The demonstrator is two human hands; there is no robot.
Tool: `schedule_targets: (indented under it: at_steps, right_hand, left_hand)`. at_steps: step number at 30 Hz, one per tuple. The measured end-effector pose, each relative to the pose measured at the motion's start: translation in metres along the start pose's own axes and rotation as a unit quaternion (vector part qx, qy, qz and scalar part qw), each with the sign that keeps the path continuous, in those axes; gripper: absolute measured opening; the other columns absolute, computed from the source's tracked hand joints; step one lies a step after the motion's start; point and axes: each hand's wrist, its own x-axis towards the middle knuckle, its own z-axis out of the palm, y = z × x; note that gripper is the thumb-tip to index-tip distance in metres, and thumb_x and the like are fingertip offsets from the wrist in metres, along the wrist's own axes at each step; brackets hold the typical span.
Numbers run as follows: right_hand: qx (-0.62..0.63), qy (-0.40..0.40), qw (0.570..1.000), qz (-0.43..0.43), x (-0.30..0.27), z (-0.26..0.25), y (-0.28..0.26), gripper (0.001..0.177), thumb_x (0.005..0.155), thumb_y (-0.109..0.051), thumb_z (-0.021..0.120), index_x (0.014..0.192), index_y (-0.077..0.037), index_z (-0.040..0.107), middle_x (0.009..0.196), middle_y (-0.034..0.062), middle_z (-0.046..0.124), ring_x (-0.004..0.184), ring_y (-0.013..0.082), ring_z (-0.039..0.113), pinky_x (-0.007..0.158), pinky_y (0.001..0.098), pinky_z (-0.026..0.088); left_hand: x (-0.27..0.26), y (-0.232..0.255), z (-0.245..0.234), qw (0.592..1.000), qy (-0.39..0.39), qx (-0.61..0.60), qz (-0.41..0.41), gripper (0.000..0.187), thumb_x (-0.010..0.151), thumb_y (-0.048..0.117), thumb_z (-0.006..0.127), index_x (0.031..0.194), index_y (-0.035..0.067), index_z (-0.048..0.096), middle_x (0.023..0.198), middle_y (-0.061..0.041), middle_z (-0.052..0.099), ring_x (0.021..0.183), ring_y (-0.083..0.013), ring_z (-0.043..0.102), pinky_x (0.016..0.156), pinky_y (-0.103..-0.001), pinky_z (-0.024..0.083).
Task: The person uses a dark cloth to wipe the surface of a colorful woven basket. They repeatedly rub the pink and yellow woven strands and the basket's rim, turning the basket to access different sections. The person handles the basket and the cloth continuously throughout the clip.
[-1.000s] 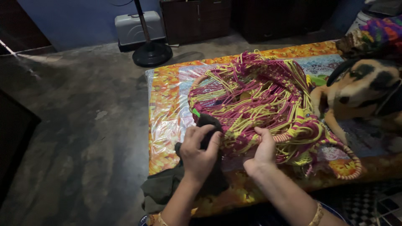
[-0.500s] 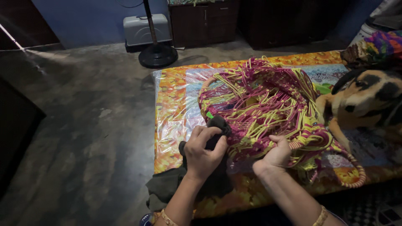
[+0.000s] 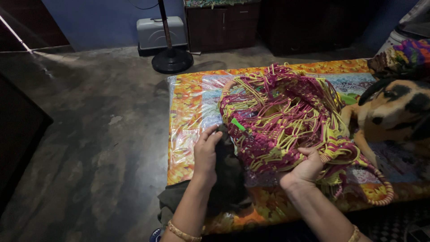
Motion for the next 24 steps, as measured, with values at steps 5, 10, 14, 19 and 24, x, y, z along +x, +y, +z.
schedule_targets:
  at_steps: [5,10,14,19,24]
  right_hand:
    - [-0.036,-0.048,0.998,0.022,-0.007,0.003,-0.013,0.052,0.070,-0.022,0.055,0.120,-0.013,0.065,0.117,0.0066,0.069,0.109,0.0319,0.066,0.104,0.0554,0.051]
    - [-0.035,-0.105,0.992,0.064,0.005,0.004,-0.026,0.056,0.074,-0.030,0.055,0.124,-0.005,0.061,0.113,0.0138,0.067,0.106,0.0354,0.064,0.106,0.0589,0.049]
    - [-0.048,-0.131,0.987,0.085,0.025,-0.007,-0.037,0.057,0.071,-0.028,0.054,0.122,-0.005,0.061,0.111,0.0123,0.070,0.107,0.0337,0.066,0.105,0.0592,0.047]
    - [-0.047,-0.300,0.946,0.113,0.042,-0.006,-0.059,0.052,0.081,-0.030,0.052,0.125,-0.001,0.055,0.121,0.0185,0.067,0.115,0.0371,0.063,0.112,0.0562,0.045]
    - [-0.110,-0.239,0.958,0.117,0.021,0.016,-0.064,0.070,0.080,-0.034,0.051,0.142,-0.003,0.057,0.129,0.0178,0.067,0.117,0.0352,0.063,0.109,0.0533,0.045]
  left_hand:
    - [-0.006,0.004,0.007,0.997,-0.068,-0.032,-0.023,0.039,0.096,0.031,0.061,0.123,0.003,0.067,0.114,-0.003,0.071,0.106,-0.0139,0.063,0.098,-0.032,0.046]
    - [-0.014,0.013,0.006,0.990,-0.116,-0.076,-0.032,0.040,0.094,0.033,0.057,0.122,0.006,0.069,0.117,-0.005,0.073,0.109,-0.0177,0.066,0.100,-0.034,0.048]
    - [-0.018,0.017,0.009,0.975,-0.157,-0.149,-0.051,0.042,0.094,0.036,0.056,0.122,0.006,0.069,0.117,-0.007,0.073,0.108,-0.0190,0.068,0.099,-0.035,0.051]
    - [-0.022,0.012,0.012,0.987,-0.113,-0.080,-0.083,0.042,0.097,0.038,0.064,0.116,0.002,0.071,0.106,-0.008,0.075,0.092,-0.0168,0.069,0.084,-0.033,0.053]
    - [-0.017,-0.003,0.001,0.991,-0.098,-0.055,-0.070,0.034,0.094,0.035,0.070,0.107,0.004,0.074,0.099,-0.004,0.076,0.085,-0.0113,0.069,0.078,-0.028,0.054]
